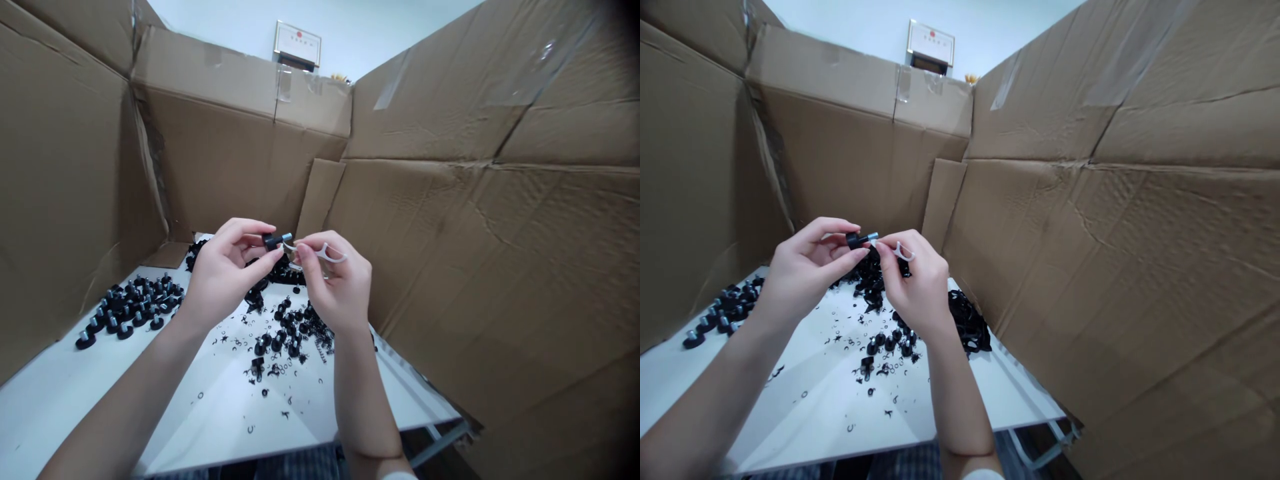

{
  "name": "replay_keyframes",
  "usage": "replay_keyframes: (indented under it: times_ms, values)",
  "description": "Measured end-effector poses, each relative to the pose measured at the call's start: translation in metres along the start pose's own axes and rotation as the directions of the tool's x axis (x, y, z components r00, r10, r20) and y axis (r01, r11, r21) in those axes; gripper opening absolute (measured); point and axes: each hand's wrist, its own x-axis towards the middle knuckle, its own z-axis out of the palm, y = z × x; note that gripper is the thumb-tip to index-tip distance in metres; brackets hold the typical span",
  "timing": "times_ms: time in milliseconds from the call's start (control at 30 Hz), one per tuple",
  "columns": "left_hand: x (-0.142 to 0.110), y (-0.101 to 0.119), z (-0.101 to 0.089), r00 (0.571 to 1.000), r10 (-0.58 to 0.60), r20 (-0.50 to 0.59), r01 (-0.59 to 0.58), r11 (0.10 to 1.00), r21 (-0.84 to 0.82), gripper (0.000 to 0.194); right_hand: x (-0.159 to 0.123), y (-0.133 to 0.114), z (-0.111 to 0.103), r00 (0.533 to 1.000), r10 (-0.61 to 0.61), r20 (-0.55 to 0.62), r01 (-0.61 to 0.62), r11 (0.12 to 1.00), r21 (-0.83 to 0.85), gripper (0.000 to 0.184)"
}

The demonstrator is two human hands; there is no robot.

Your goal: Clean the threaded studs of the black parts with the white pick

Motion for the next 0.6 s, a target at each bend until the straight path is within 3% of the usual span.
replay_keyframes:
  times_ms: [600]
  values:
    - [0.0022,-0.0013,0.0003,0.998,0.052,-0.026,-0.05,0.997,0.064,0.019,-0.002,0.0013,0.0021,1.0,0.019,-0.012,-0.018,0.996,0.084,0.011]
